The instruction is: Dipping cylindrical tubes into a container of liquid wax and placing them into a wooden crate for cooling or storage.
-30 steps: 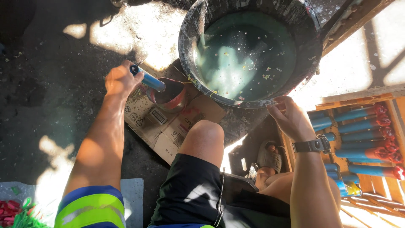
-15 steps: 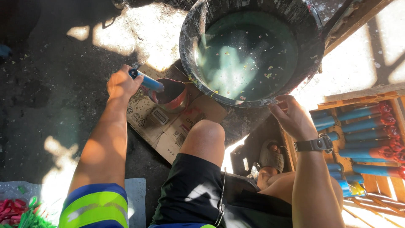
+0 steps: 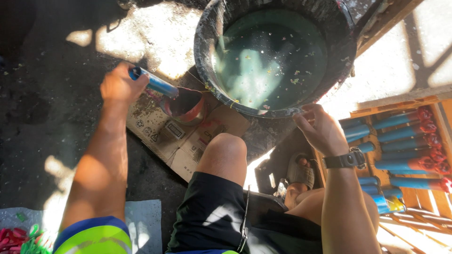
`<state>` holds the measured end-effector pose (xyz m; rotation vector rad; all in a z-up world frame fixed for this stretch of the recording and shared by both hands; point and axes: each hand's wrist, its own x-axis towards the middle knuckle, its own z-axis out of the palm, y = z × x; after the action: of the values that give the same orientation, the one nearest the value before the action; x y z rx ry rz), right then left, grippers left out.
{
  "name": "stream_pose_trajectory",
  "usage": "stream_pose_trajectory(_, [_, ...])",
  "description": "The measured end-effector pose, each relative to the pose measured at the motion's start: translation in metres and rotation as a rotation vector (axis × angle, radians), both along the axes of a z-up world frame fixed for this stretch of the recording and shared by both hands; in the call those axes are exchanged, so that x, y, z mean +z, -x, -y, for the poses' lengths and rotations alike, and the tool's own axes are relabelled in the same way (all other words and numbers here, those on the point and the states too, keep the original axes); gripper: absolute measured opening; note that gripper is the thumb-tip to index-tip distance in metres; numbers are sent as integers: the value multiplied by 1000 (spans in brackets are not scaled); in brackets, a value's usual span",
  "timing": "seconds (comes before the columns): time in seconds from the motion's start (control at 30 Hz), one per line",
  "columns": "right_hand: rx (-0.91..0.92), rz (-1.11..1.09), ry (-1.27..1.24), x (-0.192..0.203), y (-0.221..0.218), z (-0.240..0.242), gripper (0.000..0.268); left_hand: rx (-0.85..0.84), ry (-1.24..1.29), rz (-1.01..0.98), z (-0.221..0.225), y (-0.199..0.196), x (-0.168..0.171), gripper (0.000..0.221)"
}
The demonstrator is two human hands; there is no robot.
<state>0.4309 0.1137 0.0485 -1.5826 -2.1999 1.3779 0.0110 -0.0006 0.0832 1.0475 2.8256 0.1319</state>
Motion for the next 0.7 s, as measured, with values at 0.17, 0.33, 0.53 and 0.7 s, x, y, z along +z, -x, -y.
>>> stream_pose_trajectory(0.17, [-12, 27, 8, 4, 4, 0, 50, -152, 23, 10, -38, -39, 39, 46])
stream_pose_trajectory(0.33, [-22, 68, 31, 3, 11, -2, 51, -377, -142, 228, -90, -84, 21, 40])
stream_pose_trajectory(0.53, [-25, 4, 10, -7, 7, -10, 51, -477, 85, 300, -148, -132, -67, 48])
stream_pose_trajectory(0.7, [13, -57, -6, -7, 4, -14, 59, -603, 154, 179, -169, -157, -121, 36])
